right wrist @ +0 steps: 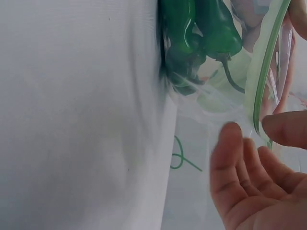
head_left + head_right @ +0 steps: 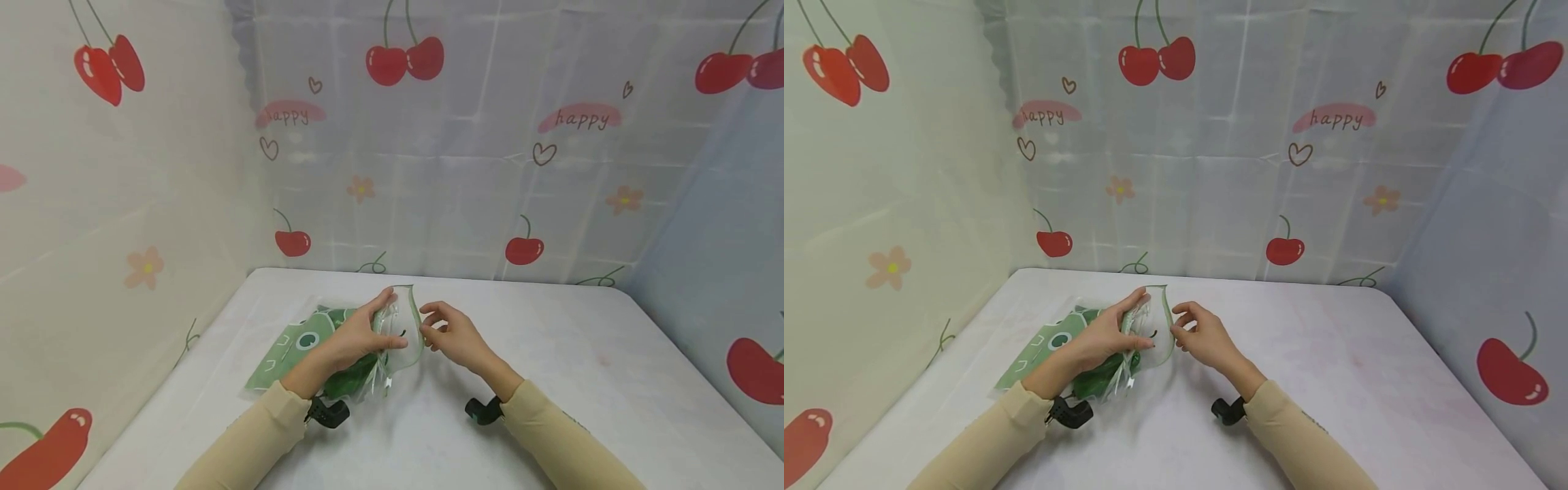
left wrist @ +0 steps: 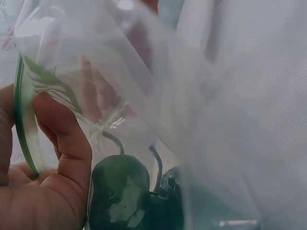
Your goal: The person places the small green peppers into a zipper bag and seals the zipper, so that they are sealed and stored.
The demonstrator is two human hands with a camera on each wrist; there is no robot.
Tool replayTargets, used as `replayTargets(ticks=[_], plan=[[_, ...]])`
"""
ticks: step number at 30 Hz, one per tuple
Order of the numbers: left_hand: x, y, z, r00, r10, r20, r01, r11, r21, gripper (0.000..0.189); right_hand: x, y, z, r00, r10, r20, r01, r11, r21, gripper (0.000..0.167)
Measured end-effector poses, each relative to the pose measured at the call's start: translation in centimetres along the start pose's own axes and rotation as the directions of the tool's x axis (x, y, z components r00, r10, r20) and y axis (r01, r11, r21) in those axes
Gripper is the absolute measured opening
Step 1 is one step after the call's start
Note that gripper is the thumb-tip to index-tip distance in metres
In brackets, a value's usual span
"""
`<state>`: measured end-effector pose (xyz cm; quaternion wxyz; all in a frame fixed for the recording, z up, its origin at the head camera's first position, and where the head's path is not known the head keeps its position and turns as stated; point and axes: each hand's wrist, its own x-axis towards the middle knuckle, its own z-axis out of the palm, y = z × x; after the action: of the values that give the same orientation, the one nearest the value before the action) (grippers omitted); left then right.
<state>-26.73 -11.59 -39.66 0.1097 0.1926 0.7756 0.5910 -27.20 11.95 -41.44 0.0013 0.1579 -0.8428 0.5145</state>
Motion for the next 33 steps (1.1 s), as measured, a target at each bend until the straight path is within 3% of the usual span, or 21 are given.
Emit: replayTargets(ticks=[4, 8, 14, 24, 27, 33], plan=[[0.0, 0.0, 0.0, 1.0, -0.006, -0.008, 0.005, 1.0, -0.005, 0.117, 0.0, 0.1, 0.0, 0.997, 0.044, 0.06, -0.045, 0.999, 0.014, 0.038], [0.0, -0.1, 0.0, 1.0, 0.003, -0.007, -0.003, 1.0, -0.006, 0.116, 0.0, 0.0, 0.0, 0.997, 0.04, 0.071, -0.042, 0.999, 0.022, 0.038], [0.0, 0.0, 0.2, 1.0, 0.008, -0.026, -0.006, 0.997, 0.075, 0.116, -0.1, -0.3, -0.1, 0.996, 0.036, 0.081, -0.043, 0.996, 0.078, 0.04], [0.0, 0.0, 1.4, 0.992, 0.005, -0.126, 0.017, 0.984, 0.176, 0.112, 0.0, 0.3, -0.3, 0.99, 0.063, 0.126, -0.082, 0.984, 0.157, 0.043], [0.1, -0.1, 1.6, 0.99, -0.015, -0.142, 0.038, 0.986, 0.164, 0.1, 0.0, 0.4, -0.4, 0.989, 0.064, 0.135, -0.085, 0.984, 0.158, 0.043], [-0.1, -0.1, 1.8, 0.995, -0.008, -0.099, 0.016, 0.997, 0.082, 0.063, 0.1, 0.7, -0.6, 0.985, 0.078, 0.154, -0.103, 0.982, 0.161, 0.042]])
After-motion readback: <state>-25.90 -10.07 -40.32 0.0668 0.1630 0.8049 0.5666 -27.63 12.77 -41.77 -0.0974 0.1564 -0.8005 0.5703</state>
